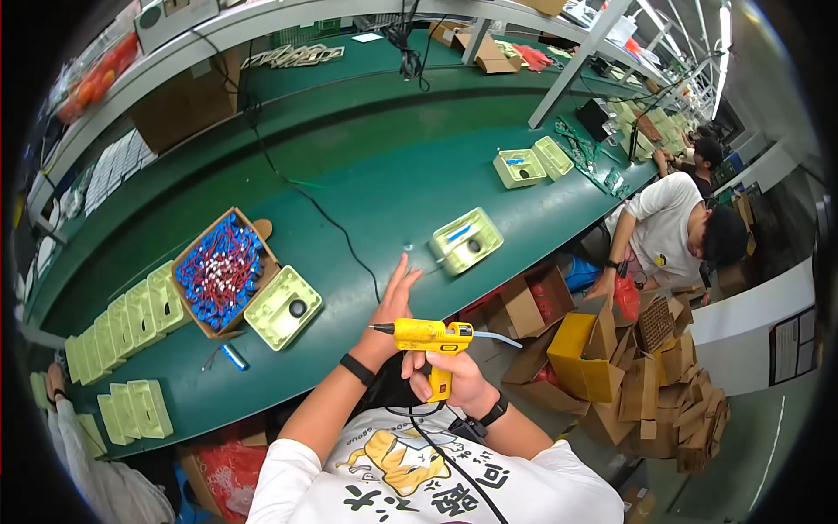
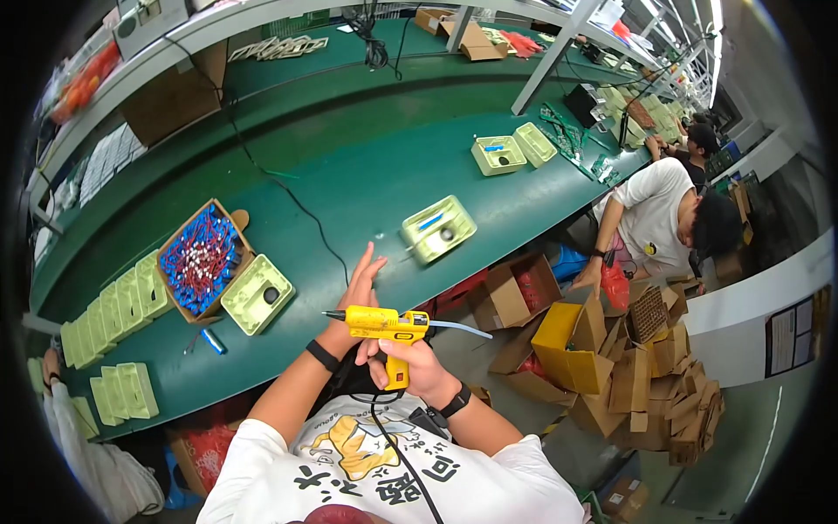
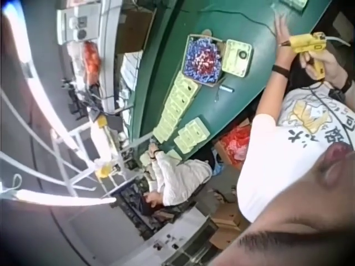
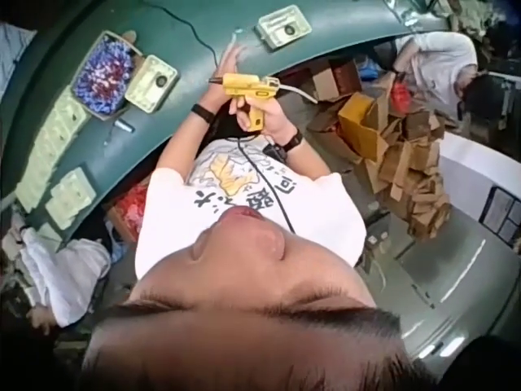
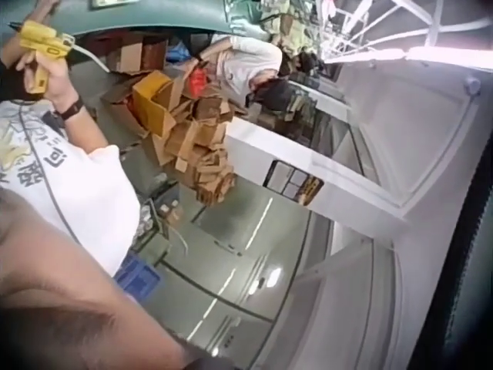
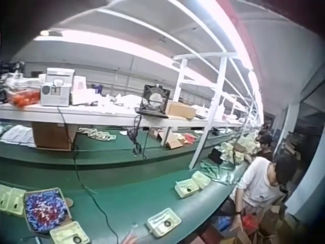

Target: The person picks up a battery from a box, places it into a plastic housing, and applies adhesive with a glue gun. This process is repeated for several more units before the person sets the glue gun down.

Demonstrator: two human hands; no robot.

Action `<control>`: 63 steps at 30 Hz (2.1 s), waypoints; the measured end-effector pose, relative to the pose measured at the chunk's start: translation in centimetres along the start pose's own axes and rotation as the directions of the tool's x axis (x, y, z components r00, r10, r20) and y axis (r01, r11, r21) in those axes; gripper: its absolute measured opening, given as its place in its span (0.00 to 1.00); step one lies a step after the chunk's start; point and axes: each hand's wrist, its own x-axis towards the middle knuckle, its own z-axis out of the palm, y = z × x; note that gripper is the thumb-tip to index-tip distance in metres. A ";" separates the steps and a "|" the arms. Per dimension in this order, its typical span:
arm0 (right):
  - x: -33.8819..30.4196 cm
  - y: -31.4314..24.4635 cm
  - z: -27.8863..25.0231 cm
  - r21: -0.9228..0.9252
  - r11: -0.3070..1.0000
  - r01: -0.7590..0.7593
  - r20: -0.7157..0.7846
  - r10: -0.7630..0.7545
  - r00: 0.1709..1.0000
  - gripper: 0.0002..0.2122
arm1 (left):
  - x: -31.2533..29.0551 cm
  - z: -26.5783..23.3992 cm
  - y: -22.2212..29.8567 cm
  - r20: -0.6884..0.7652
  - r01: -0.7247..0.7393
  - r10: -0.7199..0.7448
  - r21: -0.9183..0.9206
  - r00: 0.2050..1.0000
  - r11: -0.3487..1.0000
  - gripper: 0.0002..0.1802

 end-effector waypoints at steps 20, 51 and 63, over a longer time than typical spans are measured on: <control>10.4 2.6 -8.3 -0.297 0.950 0.100 -0.102 -0.136 0.985 0.10 | -13.6 -18.4 3.4 -0.341 0.255 0.009 0.719 0.940 0.646 0.22; 12.7 7.8 7.7 -0.890 0.195 -0.413 -0.321 0.377 0.869 0.15 | -18.6 -23.2 -3.3 -0.817 0.725 -0.196 0.337 0.542 0.601 0.13; 11.2 4.8 6.3 -0.720 0.443 -0.534 -0.335 0.452 0.827 0.15 | -20.9 -23.0 -3.4 -0.766 0.622 -0.213 0.291 0.607 0.727 0.13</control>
